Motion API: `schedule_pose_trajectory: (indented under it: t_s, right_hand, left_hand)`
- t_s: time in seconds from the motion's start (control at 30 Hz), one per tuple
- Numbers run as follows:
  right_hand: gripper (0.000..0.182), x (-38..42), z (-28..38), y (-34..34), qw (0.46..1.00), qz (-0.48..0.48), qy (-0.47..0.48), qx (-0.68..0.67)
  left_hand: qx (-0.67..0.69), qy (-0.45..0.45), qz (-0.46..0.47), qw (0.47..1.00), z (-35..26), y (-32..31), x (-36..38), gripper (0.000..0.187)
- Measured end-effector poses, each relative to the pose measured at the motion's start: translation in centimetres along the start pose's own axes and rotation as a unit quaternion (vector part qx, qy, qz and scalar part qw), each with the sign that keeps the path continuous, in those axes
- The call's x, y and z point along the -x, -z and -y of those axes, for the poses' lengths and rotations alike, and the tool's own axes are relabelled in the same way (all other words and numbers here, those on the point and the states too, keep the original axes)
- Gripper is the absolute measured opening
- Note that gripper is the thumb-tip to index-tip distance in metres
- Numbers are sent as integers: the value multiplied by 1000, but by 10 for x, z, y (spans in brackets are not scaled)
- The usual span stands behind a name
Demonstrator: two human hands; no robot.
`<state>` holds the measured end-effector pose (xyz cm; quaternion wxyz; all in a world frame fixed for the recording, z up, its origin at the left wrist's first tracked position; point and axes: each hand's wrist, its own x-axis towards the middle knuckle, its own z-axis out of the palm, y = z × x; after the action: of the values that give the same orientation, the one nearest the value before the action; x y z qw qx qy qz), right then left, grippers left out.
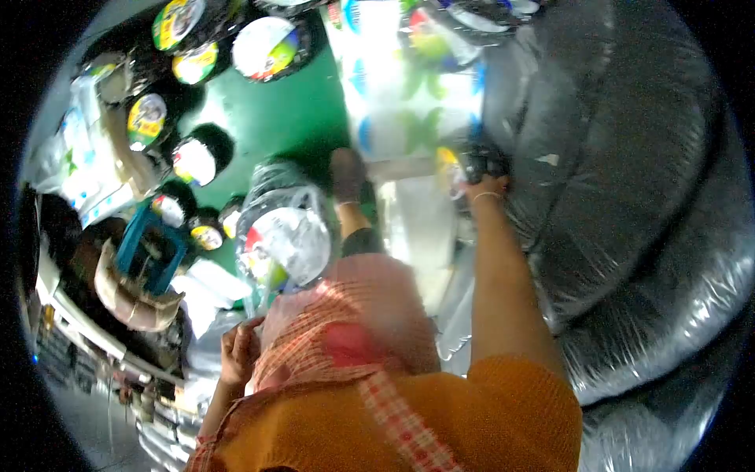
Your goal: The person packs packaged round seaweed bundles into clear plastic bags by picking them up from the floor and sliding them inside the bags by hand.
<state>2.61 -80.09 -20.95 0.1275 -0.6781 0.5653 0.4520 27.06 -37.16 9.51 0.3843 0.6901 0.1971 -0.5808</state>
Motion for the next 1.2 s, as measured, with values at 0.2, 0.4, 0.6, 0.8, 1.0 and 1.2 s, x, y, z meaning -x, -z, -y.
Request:
schedule_pose_trajectory:
  t_s: [0.2, 0.4, 0.6, 0.8, 1.0, 1.2]
  right_hand:
    - [66, 49, -15, 43, 930, 122, 123, -325]
    - [52, 260, 20, 143, 633, 474, 159, -590]
    - [42, 433, 102, 86, 677, 396, 185, -592]
    - [31, 493, 128, 114, 770, 262, 547, -200]
    - [54, 538, 191, 137, 557, 57, 689, 460]
    - [87, 550, 224, 63, 559, 257, 655, 439]
  left_hand:
    - [56, -134, -135, 980, -6, -1, 28, 48]
    - [200, -273, -130, 932, -6, -6, 41, 49]
    - [255, -302, -6, 919, 15, -16, 104, 49]
    - [471, -325, -200, 795, 47, 55, 132, 53]
    - [334, -344, -136, 867, 86, 61, 172, 40]
    - [391, -387, -1, 835, 143, -14, 156, 34]
